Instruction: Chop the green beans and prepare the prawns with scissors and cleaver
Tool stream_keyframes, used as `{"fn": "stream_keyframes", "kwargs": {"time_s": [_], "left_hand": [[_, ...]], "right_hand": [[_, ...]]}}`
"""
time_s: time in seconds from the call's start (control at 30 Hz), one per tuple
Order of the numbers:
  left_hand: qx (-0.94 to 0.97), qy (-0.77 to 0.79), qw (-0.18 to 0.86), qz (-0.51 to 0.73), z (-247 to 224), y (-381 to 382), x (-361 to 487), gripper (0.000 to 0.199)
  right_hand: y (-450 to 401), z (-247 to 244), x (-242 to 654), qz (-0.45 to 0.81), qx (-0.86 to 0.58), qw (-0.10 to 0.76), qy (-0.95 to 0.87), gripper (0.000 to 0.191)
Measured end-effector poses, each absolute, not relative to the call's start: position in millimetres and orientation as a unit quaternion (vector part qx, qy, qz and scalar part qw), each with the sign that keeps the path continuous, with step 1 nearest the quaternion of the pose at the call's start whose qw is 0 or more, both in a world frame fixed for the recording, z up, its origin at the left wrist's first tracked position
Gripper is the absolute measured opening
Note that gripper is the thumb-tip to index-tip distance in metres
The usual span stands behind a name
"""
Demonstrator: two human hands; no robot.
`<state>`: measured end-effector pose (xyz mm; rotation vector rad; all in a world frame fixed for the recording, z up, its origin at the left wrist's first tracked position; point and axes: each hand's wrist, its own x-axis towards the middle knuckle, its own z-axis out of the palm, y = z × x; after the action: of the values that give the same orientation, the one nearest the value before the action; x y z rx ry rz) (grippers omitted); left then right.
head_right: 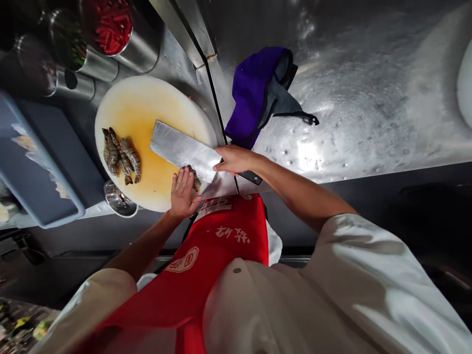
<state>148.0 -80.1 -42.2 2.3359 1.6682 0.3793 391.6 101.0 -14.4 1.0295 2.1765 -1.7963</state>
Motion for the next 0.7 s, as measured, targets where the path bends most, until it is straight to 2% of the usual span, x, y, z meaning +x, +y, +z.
{"fn": "stream_keyframes", "kwargs": {"time_s": [0.13,0.33,0.5,0.6,0.7], "left_hand": [[0.752,0.629,0.134,0.144,-35.9,-95.5,165.7,0.073],[0.663,0.711,0.146,0.183,-37.5,-104.0,188.8,0.073],[0.644,0.72,0.142,0.216,-41.2,-87.1,186.2,0.073],[0.649,0.718,0.136,0.213,-42.5,-84.3,187.3,0.075],[0.649,0.72,0.135,0.205,-42.5,-84.9,189.7,0.077]], "right_hand": [[97.0,-11.1,392.4,-0.589,0.356,0.058,0.723,0.018],[37.0,-11.6,390.3,-0.646,0.451,-0.028,0.615,0.017],[-4.9,-17.8,382.5,-0.636,0.508,-0.073,0.576,0.023],[-7.1,-19.1,395.4,-0.638,0.498,-0.061,0.584,0.025],[7.8,-15.1,416.0,-0.638,0.467,-0.014,0.612,0.025]]}}
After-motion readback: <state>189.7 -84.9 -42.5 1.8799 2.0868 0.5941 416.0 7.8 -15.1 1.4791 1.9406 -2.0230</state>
